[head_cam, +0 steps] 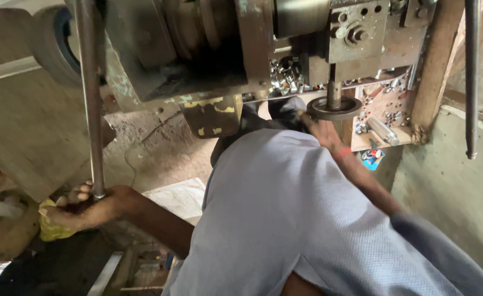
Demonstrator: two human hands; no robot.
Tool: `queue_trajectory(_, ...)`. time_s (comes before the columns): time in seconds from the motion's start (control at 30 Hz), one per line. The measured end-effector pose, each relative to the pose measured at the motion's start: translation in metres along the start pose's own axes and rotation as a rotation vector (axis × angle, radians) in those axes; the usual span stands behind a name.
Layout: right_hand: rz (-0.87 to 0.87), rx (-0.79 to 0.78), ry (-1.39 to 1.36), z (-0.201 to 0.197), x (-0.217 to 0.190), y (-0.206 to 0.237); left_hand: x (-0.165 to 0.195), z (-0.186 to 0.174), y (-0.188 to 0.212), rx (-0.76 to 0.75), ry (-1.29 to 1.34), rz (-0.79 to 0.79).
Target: The person operates an industrial metalworking machine by pulling a long lever and turning a manual wheel to process metal components.
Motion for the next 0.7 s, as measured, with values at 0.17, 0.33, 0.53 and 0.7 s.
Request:
queue_trajectory(0.17,0.358,0.165,-0.068,-0.068,0.034,0.014,0.084,0.059,0.045,-0.124,-0.917,0.964)
queue_trajectory(0.33,0.156,-0.376,-0.087,-0.029,-0.002,0.036,0.035,0.030,0.007,-0.075,-0.081,0.051)
queue_trajectory(0.53,-0.046,-0.151,0.188,-0.033,-0.002,-0.017,0.071,0.038,0.048,-0.221,-0.772,0.701)
queue_trajectory(0.7,-0.245,-0.087,0.082,-0.033,-0.017,-0.016,0.052,0.028,0.030,-0.185,-0.602,0.458)
Point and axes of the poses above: each hand's wrist, its own y-axis away from the middle knuckle, its own z-axis out of the palm, x = y × z, the point moved 8 cm from there along -y, towards the middle knuckle, and after that the axes turned 3 degrees about -y, right-handed, at the moved point
